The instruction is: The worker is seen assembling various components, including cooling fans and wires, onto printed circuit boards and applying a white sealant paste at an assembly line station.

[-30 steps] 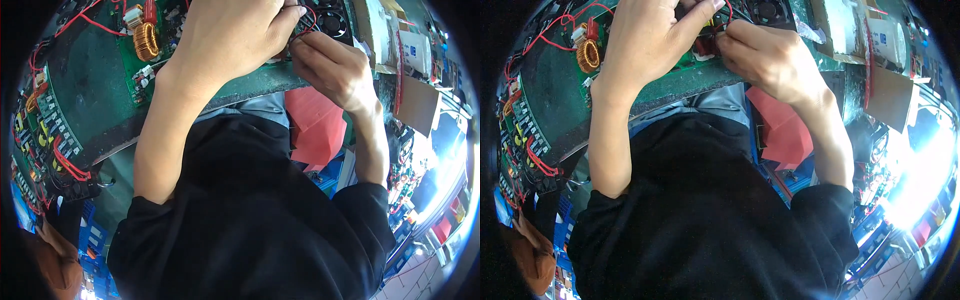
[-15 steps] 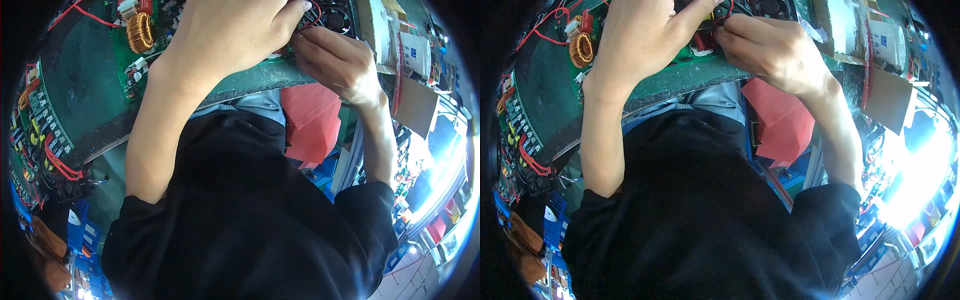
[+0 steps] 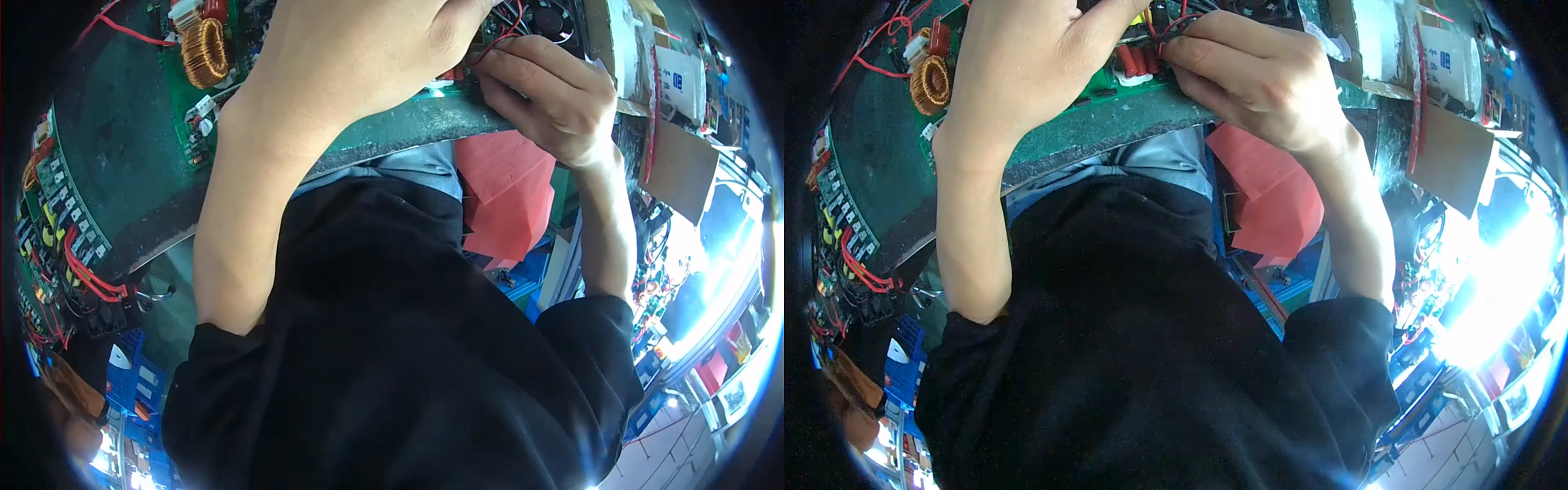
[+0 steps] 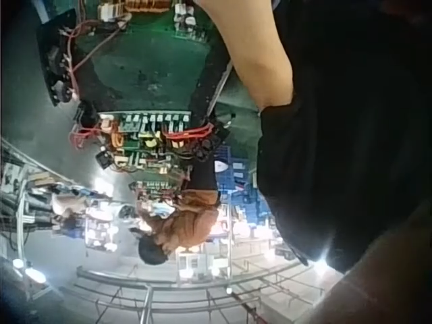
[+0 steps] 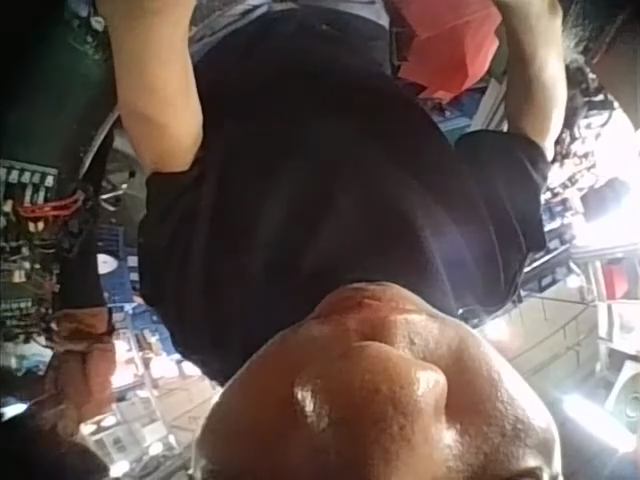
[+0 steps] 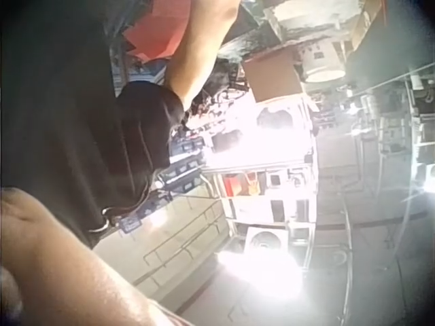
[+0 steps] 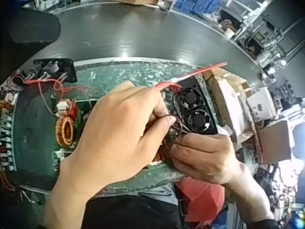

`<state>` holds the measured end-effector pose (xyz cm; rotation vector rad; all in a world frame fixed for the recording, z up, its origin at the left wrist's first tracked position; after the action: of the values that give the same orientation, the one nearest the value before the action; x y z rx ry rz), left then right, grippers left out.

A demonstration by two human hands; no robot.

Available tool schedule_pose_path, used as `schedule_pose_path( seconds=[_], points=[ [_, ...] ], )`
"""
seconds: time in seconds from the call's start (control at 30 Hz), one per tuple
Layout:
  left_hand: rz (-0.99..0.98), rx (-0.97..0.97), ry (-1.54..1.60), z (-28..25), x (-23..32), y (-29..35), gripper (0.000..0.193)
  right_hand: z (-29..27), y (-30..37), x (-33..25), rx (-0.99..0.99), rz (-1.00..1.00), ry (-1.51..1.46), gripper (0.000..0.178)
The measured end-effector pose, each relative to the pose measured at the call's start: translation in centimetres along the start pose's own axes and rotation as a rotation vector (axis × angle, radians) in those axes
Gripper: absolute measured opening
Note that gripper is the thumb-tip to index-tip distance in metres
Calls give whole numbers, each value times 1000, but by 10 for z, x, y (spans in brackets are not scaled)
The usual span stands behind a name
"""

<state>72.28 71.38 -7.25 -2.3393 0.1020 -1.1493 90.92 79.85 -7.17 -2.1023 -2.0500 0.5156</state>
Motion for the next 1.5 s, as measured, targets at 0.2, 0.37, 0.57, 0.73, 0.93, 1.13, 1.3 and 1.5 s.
schedule_pose_path(
  seconds=[0.2, 0.37, 0.57, 0.73, 0.93, 1.13, 1.3, 1.5],
  points=[
    [31, -7, -19, 2, -2, 0, 12, 0, 3, 9, 19, -150, 2, 24],
    [17, 1, -37, 1, 0, 0, 13, 5, 11, 13, 30, -302, 43, 27],
    [2, -30, -42, 0, 4, -4, 13, 7, 14, 14, 10, -325, 36, 35],
    [118, -10, -296, 3, -6, 12, 21, -1, 32, -13, 241, 16, 80, 27],
    [208, -121, -344, 30, 48, 16, 60, -47, 42, 7, 115, 702, 283, 27],
    [405, -180, -437, 64, 70, 14, 27, -44, 53, 34, -222, 695, 350, 29],
    [-57, -153, 124, 73, 88, 29, 15, -56, 72, 3, 111, 941, 322, 27],
    [-426, -98, 555, 82, 88, 5, 33, -49, 83, -64, 532, 774, 169, 24]
  ],
)
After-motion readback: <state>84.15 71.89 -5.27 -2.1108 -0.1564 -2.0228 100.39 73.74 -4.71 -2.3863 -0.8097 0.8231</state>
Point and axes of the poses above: each hand's wrist, its own y-axis away from the middle knuckle, its own z-axis out of the palm, x = y × z, the point moved 1 cm from there along -y, towards the middle knuckle, and after that the axes turned 1 degree about x, right-handed, at the moved point
